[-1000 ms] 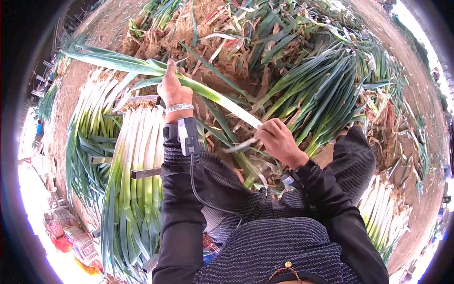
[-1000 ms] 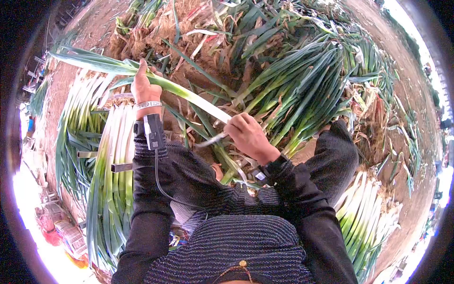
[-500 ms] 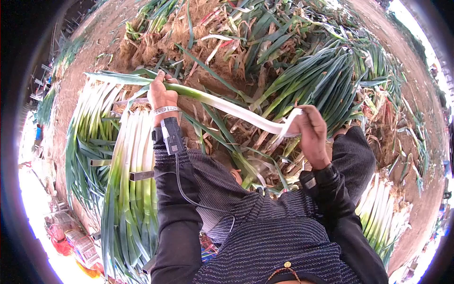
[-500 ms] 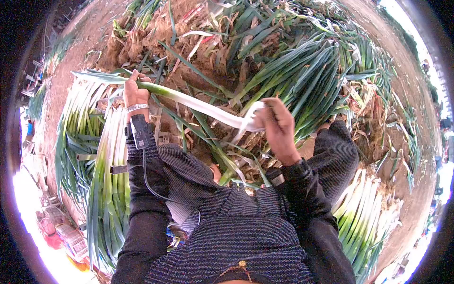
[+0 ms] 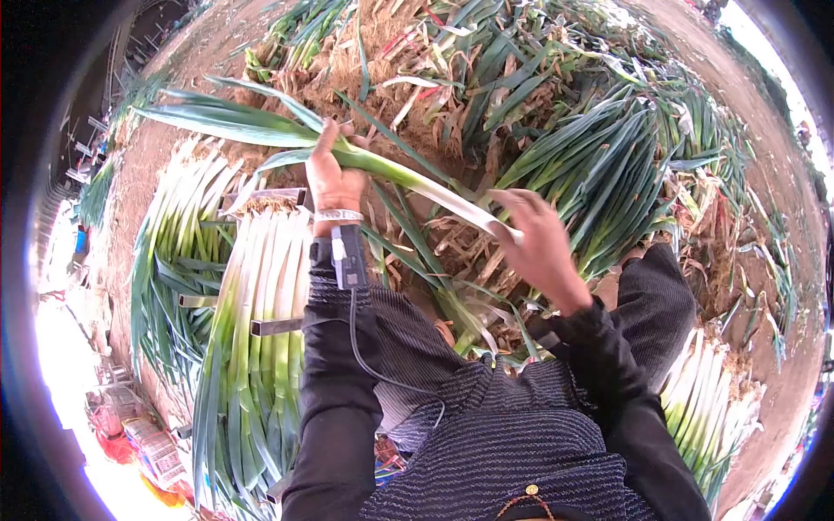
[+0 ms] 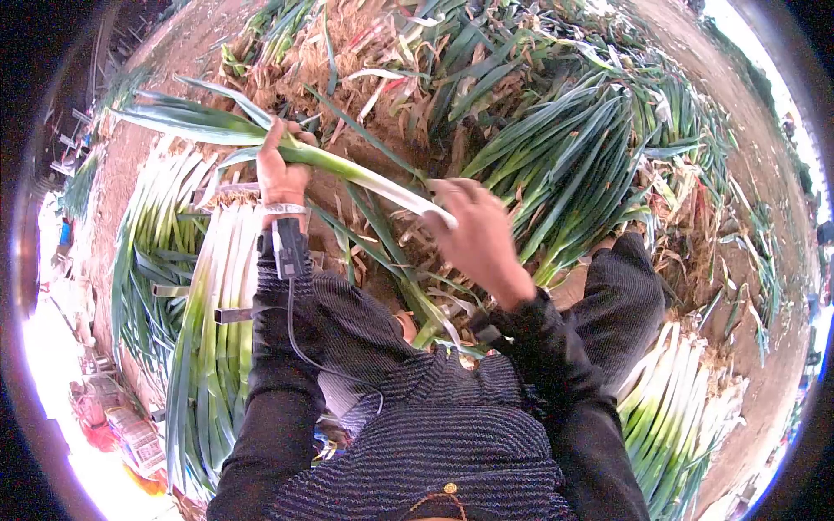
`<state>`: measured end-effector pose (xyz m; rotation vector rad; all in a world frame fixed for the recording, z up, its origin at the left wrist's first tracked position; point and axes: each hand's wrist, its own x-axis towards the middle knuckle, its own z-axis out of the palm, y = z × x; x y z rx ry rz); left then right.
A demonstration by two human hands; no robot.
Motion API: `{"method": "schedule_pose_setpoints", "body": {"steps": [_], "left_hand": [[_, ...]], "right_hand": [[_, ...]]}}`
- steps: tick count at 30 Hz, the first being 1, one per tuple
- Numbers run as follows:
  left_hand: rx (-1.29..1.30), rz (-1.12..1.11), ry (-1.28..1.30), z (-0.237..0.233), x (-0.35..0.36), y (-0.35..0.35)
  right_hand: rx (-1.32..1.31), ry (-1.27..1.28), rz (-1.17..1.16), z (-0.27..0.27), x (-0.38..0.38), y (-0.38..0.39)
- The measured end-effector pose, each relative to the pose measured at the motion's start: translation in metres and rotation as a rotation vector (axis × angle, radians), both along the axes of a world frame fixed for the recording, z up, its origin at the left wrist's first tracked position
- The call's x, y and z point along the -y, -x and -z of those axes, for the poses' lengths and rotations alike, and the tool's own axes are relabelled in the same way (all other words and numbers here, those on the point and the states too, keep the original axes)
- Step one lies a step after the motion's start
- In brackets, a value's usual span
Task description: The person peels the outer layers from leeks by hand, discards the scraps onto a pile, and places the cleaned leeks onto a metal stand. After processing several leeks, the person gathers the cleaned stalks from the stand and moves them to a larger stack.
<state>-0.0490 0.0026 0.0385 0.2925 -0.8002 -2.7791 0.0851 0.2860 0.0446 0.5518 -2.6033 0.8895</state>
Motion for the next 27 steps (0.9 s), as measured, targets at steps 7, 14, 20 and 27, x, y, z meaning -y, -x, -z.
{"method": "schedule_pose_setpoints", "body": {"steps": [7, 14, 20, 27], "left_hand": [[-0.279, 0.378, -0.203, -0.013, -0.046, -0.026], [-0.276, 0.496, 0.041, -0.007, -0.056, -0.032], [-0.293, 0.483, 0.292, -0.011, -0.082, -0.048], [-0.221, 0.595, 0.251, -0.006, -0.076, -0.05]], "right_hand": [[0.331, 0.255, -0.203, 0.01, 0.048, 0.038], [0.522, 0.456, -0.37, -0.012, 0.057, 0.049], [0.551, 0.903, -0.336, -0.037, 0.068, 0.055], [0.743, 1.366, -0.341, -0.027, 0.066, 0.053]]}}
